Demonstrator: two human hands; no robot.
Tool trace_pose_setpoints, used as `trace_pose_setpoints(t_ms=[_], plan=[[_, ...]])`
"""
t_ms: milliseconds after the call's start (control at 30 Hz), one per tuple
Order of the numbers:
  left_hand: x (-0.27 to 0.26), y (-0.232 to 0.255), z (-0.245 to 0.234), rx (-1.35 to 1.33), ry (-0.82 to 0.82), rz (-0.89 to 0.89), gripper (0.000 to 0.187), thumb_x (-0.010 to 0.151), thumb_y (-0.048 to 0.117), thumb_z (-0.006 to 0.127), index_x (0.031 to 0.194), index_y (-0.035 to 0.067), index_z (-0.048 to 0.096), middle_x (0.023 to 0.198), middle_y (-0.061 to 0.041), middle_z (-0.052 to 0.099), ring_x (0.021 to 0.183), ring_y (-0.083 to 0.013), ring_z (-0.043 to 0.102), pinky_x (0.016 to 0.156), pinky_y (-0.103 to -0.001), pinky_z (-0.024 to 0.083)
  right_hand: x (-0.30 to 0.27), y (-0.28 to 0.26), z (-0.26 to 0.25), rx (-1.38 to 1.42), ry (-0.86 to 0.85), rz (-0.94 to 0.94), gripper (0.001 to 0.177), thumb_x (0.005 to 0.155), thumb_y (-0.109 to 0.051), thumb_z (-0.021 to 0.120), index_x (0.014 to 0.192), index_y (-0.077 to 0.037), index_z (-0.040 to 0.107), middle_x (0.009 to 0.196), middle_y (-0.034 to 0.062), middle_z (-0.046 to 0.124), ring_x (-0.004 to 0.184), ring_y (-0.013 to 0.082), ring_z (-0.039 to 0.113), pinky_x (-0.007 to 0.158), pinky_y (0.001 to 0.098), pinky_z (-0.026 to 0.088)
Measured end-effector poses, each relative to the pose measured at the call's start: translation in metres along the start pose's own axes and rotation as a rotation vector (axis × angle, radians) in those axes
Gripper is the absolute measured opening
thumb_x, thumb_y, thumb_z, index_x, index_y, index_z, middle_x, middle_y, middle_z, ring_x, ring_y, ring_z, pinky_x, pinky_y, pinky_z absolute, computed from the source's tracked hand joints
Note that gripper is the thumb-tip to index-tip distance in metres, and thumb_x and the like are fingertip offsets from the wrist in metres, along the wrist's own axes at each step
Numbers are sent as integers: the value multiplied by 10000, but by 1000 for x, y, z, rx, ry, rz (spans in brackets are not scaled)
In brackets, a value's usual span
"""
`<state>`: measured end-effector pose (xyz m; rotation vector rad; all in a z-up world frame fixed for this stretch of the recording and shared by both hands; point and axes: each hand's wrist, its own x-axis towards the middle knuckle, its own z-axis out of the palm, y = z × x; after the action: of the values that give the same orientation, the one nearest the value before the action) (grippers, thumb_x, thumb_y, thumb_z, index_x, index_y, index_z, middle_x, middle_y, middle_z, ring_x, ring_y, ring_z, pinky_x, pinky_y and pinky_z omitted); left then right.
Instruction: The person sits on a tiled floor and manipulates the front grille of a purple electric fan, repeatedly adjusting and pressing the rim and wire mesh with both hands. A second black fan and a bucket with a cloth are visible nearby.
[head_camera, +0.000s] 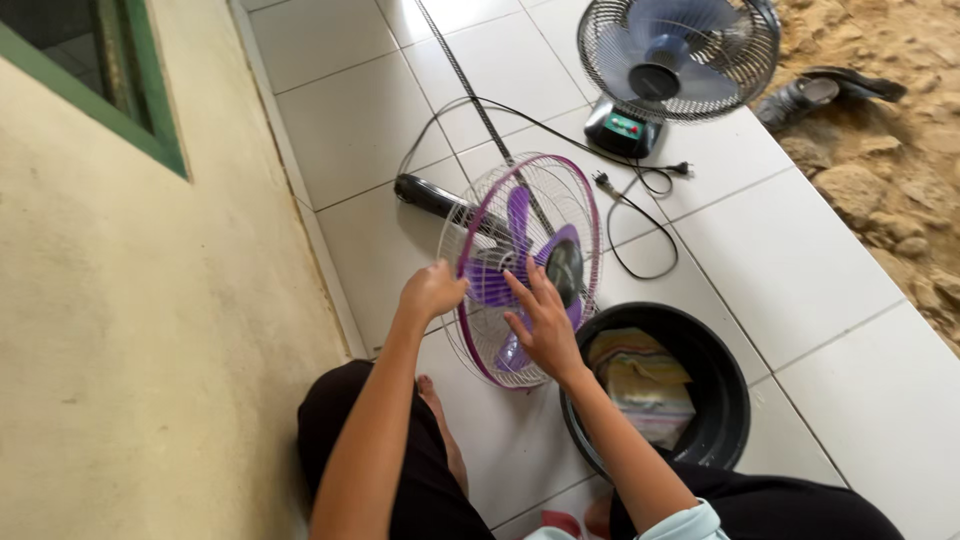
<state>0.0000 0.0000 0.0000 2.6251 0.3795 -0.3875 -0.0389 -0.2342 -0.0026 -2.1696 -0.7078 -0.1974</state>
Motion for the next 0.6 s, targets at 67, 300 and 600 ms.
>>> trace_pose_setpoints(t_ms=[67, 300, 600], plan=[[-18, 4, 24, -289, 210, -141, 459, 968, 437, 644, 1160, 20, 638, 1018, -167, 742, 998, -359, 722, 893, -491, 563, -22, 2, 3, -11, -5, 93, 692, 941, -281, 709, 1566, -205, 421, 1682, 158, 278, 1515, 412, 325, 1193, 492, 343], [-75, 42, 112, -528, 811, -275, 576, 932, 424, 688, 1406, 169, 481, 1458, -220, 383, 1337, -454, 396, 984, -607, 394, -93, 11, 14, -375, -245, 349, 1118, 689, -372, 873, 1569, -153, 220, 1643, 213, 157, 1502, 449, 208, 1153, 631, 246], [-72, 18, 149, -713, 876, -105, 917, 888, 417, 796, 1531, 5, 287, 1484, -280, 408, 1385, -449, 438, 1129, -527, 385, -148, 53, 28, -574, -219, 268, 1015, 724, 34, 630, 1620, -106, 175, 1628, 230, 247, 1535, 384, 213, 1177, 615, 241]])
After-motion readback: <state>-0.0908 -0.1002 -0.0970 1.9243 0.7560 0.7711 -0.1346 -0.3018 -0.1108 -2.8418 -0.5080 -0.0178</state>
